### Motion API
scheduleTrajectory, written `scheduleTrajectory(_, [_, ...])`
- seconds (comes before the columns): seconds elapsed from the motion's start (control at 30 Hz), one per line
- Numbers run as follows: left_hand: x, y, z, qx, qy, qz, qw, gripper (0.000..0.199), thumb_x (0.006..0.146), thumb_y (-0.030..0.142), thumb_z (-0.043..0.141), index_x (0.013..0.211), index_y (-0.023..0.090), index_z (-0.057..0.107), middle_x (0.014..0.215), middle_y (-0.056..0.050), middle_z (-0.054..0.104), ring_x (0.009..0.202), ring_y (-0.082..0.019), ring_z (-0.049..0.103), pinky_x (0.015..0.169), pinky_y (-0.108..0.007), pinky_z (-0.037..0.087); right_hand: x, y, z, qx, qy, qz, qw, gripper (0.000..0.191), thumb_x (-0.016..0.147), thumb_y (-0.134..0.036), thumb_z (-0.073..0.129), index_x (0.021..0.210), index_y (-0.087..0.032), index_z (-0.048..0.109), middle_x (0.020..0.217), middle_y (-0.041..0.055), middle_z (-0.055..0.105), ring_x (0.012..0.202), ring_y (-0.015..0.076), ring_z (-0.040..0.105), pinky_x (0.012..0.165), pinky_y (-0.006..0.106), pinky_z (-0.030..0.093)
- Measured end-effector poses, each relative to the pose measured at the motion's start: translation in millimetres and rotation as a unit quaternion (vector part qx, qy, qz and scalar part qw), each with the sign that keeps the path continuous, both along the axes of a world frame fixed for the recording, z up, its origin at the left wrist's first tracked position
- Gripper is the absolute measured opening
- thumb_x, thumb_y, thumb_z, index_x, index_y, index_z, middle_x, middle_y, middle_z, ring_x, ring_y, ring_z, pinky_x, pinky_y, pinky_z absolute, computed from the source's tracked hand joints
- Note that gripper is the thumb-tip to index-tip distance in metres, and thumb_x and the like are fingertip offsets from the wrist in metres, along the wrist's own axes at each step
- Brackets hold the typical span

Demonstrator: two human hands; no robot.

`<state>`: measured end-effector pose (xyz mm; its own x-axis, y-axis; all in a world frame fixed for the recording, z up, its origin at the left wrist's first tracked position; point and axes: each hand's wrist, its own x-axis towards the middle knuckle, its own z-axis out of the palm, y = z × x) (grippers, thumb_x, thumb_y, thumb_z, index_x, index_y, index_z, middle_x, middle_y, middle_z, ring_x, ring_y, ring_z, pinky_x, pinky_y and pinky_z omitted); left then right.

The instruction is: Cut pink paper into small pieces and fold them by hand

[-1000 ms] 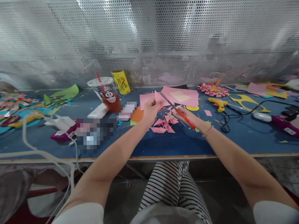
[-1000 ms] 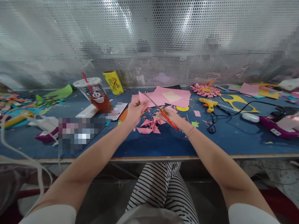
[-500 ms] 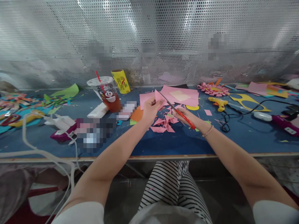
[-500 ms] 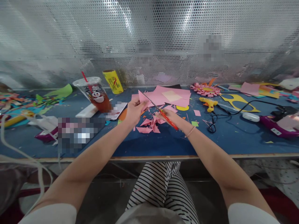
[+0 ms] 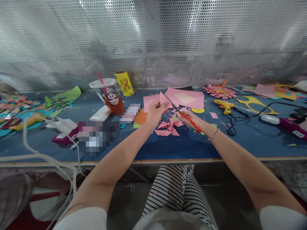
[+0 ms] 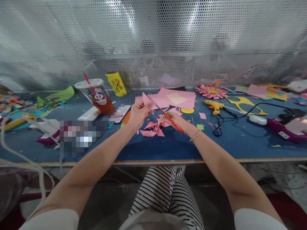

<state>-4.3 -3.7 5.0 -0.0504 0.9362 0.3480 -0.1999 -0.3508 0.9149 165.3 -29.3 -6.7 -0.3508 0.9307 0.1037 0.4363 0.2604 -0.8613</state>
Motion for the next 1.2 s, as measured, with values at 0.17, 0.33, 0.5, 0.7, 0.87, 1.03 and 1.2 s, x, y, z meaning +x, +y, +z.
scheduleTrajectory(0.17, [-2.1,0.9,-0.4,0.016,0.031,-0.008,0.999,0.022,0.062,0.032,0.068,0.068,0.012,0.062,0.058,0.002,0.053,0.052,-0.005,0.048,0.054,-0.019,0.046,1.2,2.7,-3.4,0.009,-0.005,-0.002,1.0,0.041,0.07,-0.058,0.052,0.067,-0.019,0.041,0.05,-0.0063,0.034,0.043,0.0067,0.032,0.042,0.023,0.028])
scheduleTrajectory(0.33, [-2.8,1.5,0.9,-0.011,0.02,-0.017,1.0,0.024,0.061,0.033,0.069,0.072,0.012,0.064,0.063,0.0,0.057,0.053,-0.005,0.049,0.054,-0.019,0.046,0.9,5.2,-6.0,0.018,-0.015,-0.002,1.0,0.043,0.07,-0.06,0.05,0.066,-0.018,0.041,0.049,-0.0057,0.034,0.043,0.007,0.033,0.042,0.023,0.028])
scheduleTrajectory(0.5, [-3.2,2.9,0.1,-0.044,-0.016,-0.032,0.998,0.026,0.058,0.033,0.07,0.072,0.012,0.064,0.062,0.0,0.056,0.052,-0.005,0.049,0.056,-0.021,0.047,0.3,2.2,-3.1,0.048,-0.074,-0.026,0.996,0.046,0.073,-0.061,0.045,0.058,-0.019,0.036,0.045,-0.0056,0.033,0.041,0.0064,0.032,0.042,0.022,0.027])
scheduleTrajectory(0.7, [-3.4,3.8,0.1,-0.059,-0.03,-0.036,0.997,0.023,0.057,0.031,0.071,0.069,0.013,0.062,0.058,0.002,0.053,0.049,-0.004,0.048,0.053,-0.02,0.046,-0.6,-4.5,7.4,0.052,-0.12,-0.056,0.99,0.048,0.071,-0.062,0.048,0.053,-0.019,0.034,0.041,-0.0042,0.034,0.037,0.0079,0.036,0.039,0.023,0.029])
scheduleTrajectory(0.87, [-4.5,5.6,0.5,-0.076,-0.044,-0.051,0.995,0.022,0.056,0.029,0.071,0.067,0.013,0.061,0.058,0.002,0.054,0.048,-0.004,0.047,0.052,-0.019,0.045,-1.1,-5.0,6.1,0.003,-0.093,-0.046,0.995,0.049,0.07,-0.065,0.048,0.054,-0.02,0.033,0.039,-0.0041,0.035,0.033,0.0099,0.039,0.035,0.024,0.032])
scheduleTrajectory(1.03, [-3.1,4.5,-1.3,-0.088,-0.041,-0.059,0.994,0.024,0.055,0.031,0.073,0.066,0.013,0.06,0.061,0.001,0.055,0.051,-0.005,0.049,0.053,-0.02,0.046,-0.5,-5.1,0.4,-0.015,-0.043,-0.008,0.999,0.05,0.074,-0.068,0.038,0.06,-0.02,0.038,0.045,-0.0039,0.036,0.035,0.0078,0.036,0.034,0.023,0.031])
scheduleTrajectory(1.2, [1.3,0.4,-2.5,-0.102,-0.018,-0.077,0.992,0.025,0.054,0.028,0.074,0.062,0.011,0.057,0.055,0.003,0.05,0.047,-0.004,0.046,0.051,-0.021,0.045,0.3,-5.1,-3.5,-0.039,0.003,0.019,0.999,0.053,0.073,-0.072,0.032,0.062,-0.02,0.038,0.045,-0.0053,0.033,0.035,0.0066,0.03,0.033,0.022,0.026])
